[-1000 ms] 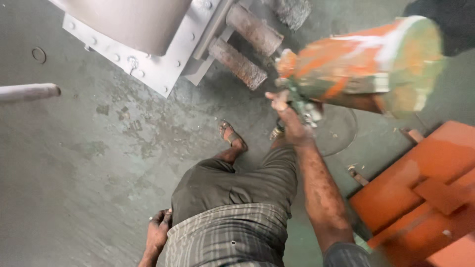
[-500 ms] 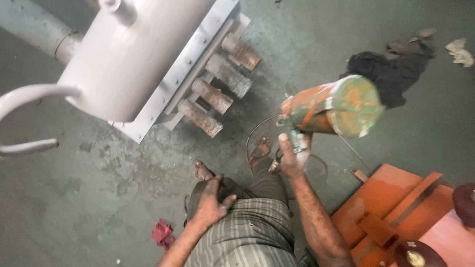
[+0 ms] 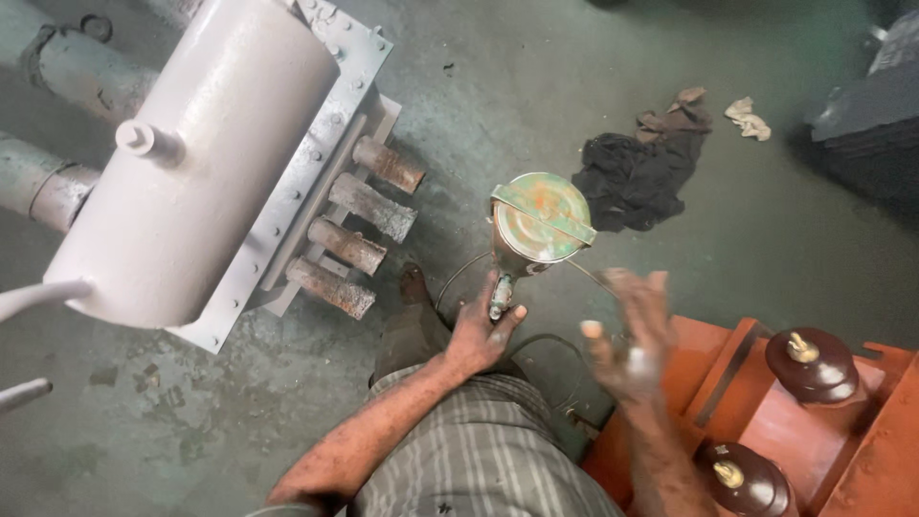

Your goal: The person holds a spray gun connected to a hose and applies white paint to a metal machine assembly with cylindrical components on the workshop floor, moving the gun across different surfaces. At the end the person opens the paint container lid and walks across the workshop carrying the spray gun.

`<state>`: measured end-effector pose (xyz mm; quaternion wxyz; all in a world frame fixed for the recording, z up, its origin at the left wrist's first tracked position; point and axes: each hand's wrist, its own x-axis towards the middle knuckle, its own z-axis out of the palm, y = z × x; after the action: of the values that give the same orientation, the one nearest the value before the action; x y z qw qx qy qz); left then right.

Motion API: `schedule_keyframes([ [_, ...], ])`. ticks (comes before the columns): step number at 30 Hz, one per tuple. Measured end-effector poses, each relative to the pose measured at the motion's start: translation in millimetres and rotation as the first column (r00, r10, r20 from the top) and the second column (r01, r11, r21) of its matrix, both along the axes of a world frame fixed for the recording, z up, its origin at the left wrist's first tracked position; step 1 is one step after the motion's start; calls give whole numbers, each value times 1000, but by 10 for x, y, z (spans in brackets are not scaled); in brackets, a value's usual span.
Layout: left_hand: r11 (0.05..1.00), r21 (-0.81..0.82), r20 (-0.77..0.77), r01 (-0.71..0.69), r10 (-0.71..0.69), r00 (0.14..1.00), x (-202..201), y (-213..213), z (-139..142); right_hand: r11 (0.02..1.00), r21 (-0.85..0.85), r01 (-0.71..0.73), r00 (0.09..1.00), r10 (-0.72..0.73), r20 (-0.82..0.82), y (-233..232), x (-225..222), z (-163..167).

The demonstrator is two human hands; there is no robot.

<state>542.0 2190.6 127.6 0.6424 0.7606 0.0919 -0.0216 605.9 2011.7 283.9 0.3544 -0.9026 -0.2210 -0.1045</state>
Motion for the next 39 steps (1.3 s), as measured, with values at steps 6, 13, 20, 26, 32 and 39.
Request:
schedule_keyframes([
  [6,990,72,58,120,-124,991,495,-117,198,965,-254,-63,968,120,218,335,660,1101],
  [13,951,3,91,309,-308,947,611,161,303,956,-276,-96,993,110,33,812,937,1159],
  [20,945,32,229,327,-325,918,827,41,132,861,-326,-392,886,448,119,429,1314,1118],
  [26,954,241,114,179,-211,971,1167,-426,195,981,-177,-82,964,123,236,135,1431,1300],
  [32,950,284,106,129,-165,981,1221,-656,106,991,-8,135,971,-131,199,57,1376,872],
  [39,953,281,215,111,-175,961,1195,-717,66,994,112,-5,949,-30,313,-165,1272,820],
])
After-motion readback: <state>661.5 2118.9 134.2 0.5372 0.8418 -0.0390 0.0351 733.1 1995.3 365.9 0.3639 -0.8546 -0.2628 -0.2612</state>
